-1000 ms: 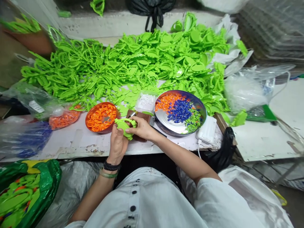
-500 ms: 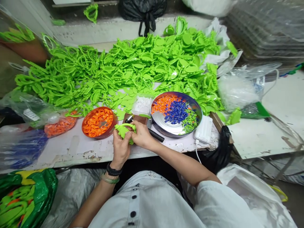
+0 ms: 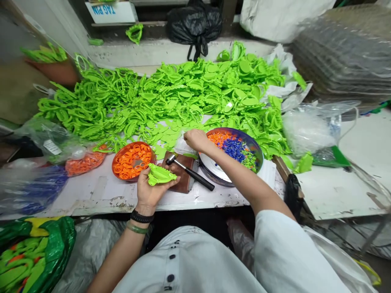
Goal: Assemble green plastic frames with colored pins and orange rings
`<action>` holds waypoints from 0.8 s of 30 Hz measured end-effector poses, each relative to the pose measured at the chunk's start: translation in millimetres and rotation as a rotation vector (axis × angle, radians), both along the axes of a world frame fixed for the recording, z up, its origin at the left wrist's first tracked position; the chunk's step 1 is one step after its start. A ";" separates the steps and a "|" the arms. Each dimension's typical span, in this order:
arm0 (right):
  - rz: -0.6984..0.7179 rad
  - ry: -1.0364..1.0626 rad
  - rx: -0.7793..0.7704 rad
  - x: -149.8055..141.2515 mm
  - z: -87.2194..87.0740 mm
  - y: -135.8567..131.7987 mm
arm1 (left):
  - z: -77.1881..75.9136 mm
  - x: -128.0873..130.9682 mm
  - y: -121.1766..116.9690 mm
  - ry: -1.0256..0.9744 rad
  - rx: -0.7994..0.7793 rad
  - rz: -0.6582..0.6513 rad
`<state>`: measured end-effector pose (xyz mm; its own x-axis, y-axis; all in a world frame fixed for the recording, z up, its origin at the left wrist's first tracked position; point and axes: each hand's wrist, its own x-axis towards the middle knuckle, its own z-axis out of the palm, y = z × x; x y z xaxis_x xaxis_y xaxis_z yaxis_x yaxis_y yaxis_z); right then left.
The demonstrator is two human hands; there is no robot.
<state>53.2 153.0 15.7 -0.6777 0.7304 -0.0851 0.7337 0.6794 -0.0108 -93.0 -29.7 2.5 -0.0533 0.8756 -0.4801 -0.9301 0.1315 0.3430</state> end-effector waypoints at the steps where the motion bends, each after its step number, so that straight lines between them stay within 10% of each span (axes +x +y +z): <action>1: -0.004 -0.059 0.013 -3.8 -4.5 16.7 | 0.1 -0.9 -2.0 -0.017 -0.004 -0.009; 7: 0.147 -0.197 0.018 -23.1 -37.4 44.8 | -8.4 -3.3 -5.8 -0.061 0.041 -0.119; 13: 0.255 -0.169 -0.006 -19.6 -32.8 48.1 | -11.6 -6.9 -2.7 -0.037 0.050 -0.153; 21: 0.018 1.037 -0.603 -18.6 -25.8 -36.2 | -9.6 9.5 0.0 0.099 0.066 -0.140; 24: 0.031 1.063 -0.403 -23.6 -28.2 -82.2 | -8.0 18.6 3.3 0.120 0.050 -0.125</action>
